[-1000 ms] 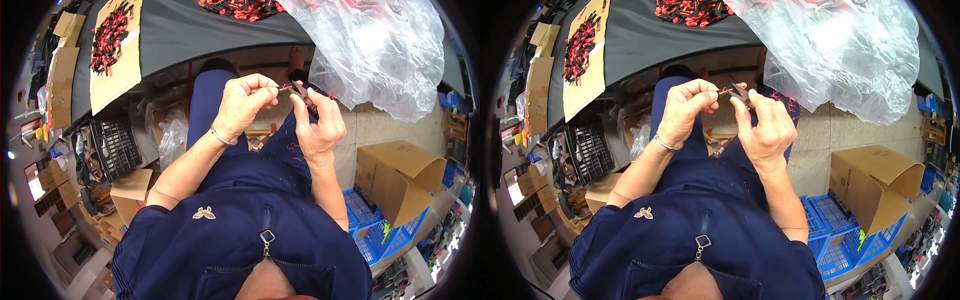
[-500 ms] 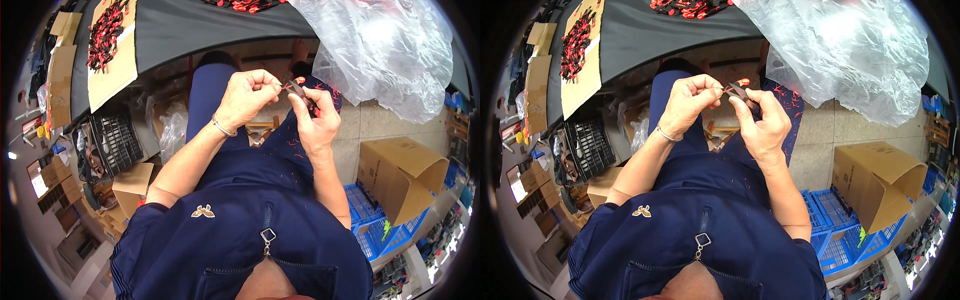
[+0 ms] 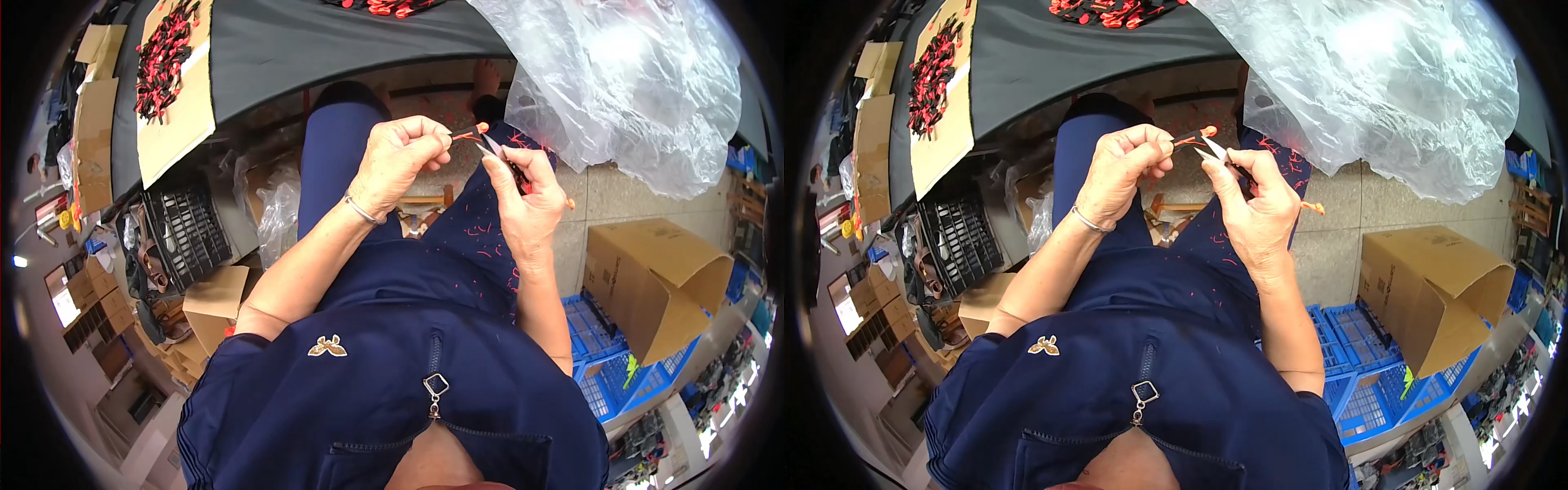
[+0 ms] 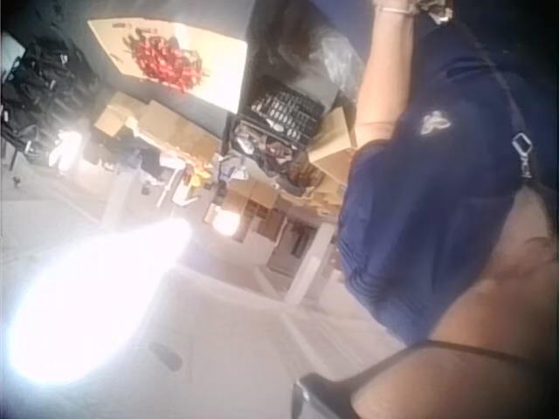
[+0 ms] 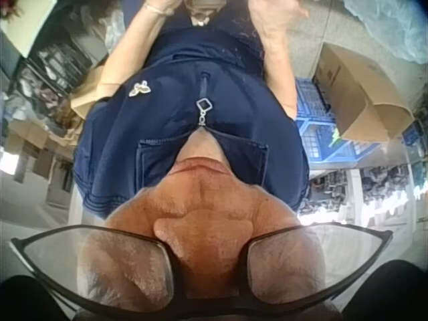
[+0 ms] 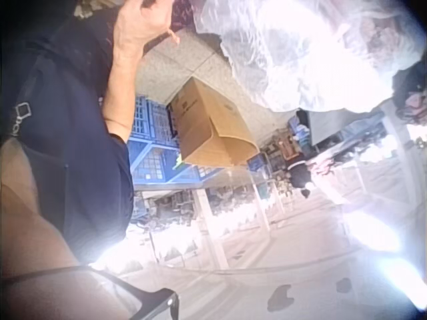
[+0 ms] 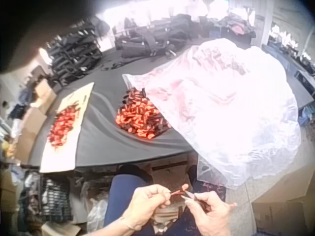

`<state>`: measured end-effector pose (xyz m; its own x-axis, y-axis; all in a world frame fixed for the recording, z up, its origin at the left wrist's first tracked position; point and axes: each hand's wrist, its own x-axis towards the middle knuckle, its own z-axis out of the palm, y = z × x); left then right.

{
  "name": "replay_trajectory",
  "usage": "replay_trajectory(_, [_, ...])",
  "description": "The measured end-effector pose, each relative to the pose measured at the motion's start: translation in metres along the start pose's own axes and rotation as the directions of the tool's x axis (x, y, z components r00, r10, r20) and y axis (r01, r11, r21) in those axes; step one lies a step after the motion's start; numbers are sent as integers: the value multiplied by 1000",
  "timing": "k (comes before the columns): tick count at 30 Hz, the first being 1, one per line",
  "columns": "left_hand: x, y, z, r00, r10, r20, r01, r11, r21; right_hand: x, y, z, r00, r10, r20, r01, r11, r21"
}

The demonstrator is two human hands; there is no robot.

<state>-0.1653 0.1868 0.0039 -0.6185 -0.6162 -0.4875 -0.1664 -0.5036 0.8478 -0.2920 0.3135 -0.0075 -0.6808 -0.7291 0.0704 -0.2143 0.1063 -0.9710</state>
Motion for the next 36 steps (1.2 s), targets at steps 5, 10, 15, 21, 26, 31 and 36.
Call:
replay_trajectory(5, [0, -2, 5, 999, 31, 28, -31, 999, 14, 1, 1, 4, 998, -62, -5, 61, 990, -129])
replay_trajectory(10, [0, -2, 6, 998, 41, 44, -43, 998, 39, 2, 3, 6, 986, -165, 21, 164, 947, -276])
replay_trajectory(15, [2, -4, 3, 997, 38, 63, -42, 997, 59, 1, 6, 3, 999, 4, 47, 1, 993, -119])
replay_trajectory(21, [0, -4, 2, 989, 146, 22, -146, 945, 293, 7, 4, 4, 943, 318, 98, -331, 874, 356])
replay_trajectory(26, [-3, -9, 4, 604, 723, 335, -690, 265, 674, 15, 5, 20, 871, 428, 243, -491, 785, 377])
replay_trajectory(31, [-18, -17, 3, 834, 546, 81, -473, 632, 615, 12, 14, 30, 942, 280, 186, -335, 833, 441])
replay_trajectory(36, [-19, -22, -2, 1000, 29, -1, -28, 988, 155, 9, 11, 33, 952, 268, 146, -305, 816, 492])
